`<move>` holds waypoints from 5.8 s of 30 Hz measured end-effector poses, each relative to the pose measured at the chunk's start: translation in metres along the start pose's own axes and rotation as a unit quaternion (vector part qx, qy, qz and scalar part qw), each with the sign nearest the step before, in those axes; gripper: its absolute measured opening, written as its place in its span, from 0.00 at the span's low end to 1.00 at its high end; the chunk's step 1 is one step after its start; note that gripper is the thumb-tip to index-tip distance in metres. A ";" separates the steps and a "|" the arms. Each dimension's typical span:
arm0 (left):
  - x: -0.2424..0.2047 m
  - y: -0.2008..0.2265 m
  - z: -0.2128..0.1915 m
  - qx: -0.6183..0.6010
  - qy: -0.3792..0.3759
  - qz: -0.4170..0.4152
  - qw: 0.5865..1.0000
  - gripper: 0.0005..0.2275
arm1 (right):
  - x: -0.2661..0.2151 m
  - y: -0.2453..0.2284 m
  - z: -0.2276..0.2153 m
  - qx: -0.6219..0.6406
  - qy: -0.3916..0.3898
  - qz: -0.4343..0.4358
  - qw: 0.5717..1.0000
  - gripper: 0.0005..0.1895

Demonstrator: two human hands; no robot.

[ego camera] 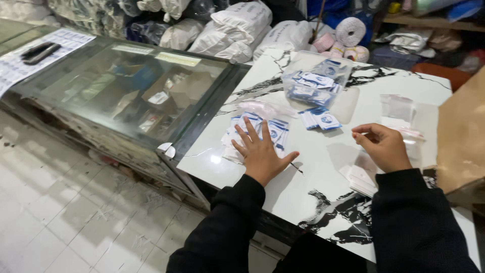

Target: The person places small blue and white packets into clear plastic bags on a marble-patterned table. They repeatedly pick up a packet, open a bag, insert the packet, and set the filled bag aside. A cardboard box and other supplies are visible nearby.

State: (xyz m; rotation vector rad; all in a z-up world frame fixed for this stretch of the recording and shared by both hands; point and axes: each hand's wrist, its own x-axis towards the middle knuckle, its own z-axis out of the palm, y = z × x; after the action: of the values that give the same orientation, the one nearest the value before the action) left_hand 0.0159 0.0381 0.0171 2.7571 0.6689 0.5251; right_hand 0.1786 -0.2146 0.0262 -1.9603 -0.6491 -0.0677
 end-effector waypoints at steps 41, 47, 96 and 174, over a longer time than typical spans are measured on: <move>0.063 -0.035 0.014 0.068 -0.126 -0.028 0.989 0.45 | 0.008 0.027 -0.007 -0.079 0.014 -0.013 0.997 0.07; 0.041 0.002 -0.010 0.053 -0.071 0.114 0.990 0.35 | 0.016 0.043 -0.040 -0.017 0.112 -0.023 0.993 0.09; 0.102 0.055 0.067 -0.759 -0.424 0.075 0.488 0.09 | 0.065 0.023 0.066 -0.152 0.002 0.178 0.972 0.25; 0.079 0.070 0.064 -0.593 -0.450 0.125 0.656 0.12 | 0.019 0.018 -0.001 0.157 0.056 0.022 0.986 0.15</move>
State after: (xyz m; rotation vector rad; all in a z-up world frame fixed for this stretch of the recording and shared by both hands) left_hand 0.1347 0.0060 0.0042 1.4463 -0.2909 -0.3430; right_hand 0.2035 -0.2134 0.0181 -1.6530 -0.5091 -0.0464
